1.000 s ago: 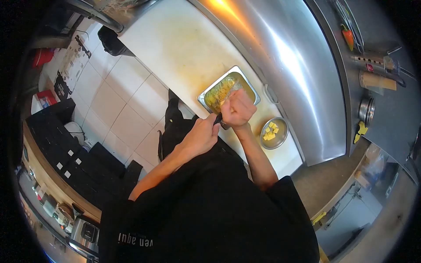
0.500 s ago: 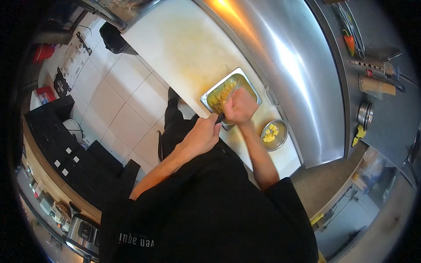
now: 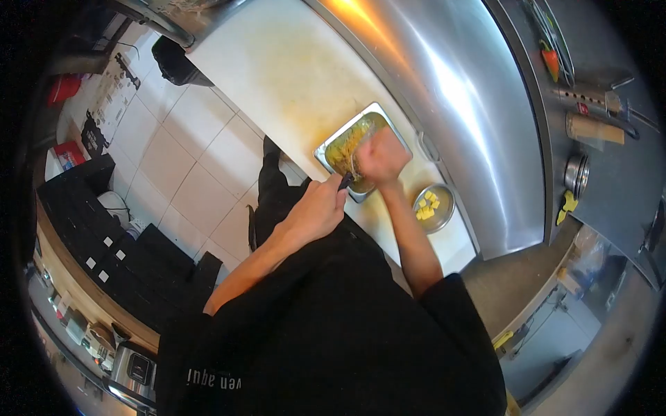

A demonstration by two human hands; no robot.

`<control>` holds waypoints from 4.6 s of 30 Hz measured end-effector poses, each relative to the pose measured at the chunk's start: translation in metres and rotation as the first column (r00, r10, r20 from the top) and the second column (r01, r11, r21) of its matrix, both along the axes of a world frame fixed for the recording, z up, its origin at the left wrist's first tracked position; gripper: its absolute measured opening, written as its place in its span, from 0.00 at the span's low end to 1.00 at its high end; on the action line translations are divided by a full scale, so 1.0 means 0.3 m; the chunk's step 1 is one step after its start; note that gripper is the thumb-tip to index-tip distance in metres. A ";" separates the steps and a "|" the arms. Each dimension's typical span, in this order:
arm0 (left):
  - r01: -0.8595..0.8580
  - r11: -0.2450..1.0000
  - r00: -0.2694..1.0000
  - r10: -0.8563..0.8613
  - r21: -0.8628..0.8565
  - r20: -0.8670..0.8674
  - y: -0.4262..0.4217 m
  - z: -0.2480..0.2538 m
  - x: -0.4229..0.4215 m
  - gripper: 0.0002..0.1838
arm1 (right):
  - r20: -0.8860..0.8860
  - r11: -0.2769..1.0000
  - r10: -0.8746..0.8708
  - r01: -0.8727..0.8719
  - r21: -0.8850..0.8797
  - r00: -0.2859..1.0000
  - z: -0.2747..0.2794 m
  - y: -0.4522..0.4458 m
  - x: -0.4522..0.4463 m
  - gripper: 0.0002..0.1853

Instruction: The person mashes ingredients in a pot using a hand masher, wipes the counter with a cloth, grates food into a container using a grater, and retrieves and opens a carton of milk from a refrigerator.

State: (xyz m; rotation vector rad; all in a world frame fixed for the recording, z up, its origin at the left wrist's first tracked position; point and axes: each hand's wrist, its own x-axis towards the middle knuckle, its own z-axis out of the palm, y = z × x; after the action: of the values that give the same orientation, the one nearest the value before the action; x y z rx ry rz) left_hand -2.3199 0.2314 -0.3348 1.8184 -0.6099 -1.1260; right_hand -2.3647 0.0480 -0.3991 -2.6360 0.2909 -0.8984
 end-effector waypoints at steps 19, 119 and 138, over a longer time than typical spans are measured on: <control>0.040 0.999 0.999 -0.039 -0.016 0.019 -0.007 -0.004 0.012 0.10 | 0.108 0.976 -0.119 0.096 0.198 0.987 0.053 0.042 0.033 0.10; 0.024 0.997 1.000 -0.023 -0.076 0.007 0.027 -0.035 -0.014 0.10 | 0.073 0.853 -0.346 0.281 0.439 0.935 -0.075 -0.118 -0.092 0.11; 0.460 0.887 0.865 -0.459 0.044 0.203 -0.348 -0.136 -0.524 0.18 | -0.248 0.300 -0.779 0.689 0.660 0.576 -0.083 -0.217 -0.829 0.16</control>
State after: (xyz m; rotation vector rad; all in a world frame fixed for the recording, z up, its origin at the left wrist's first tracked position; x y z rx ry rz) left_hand -2.4772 0.1271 -0.3756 1.8500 -1.2222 -1.2402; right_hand -2.6135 -0.0171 -0.4239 -1.5983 1.5938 -0.9038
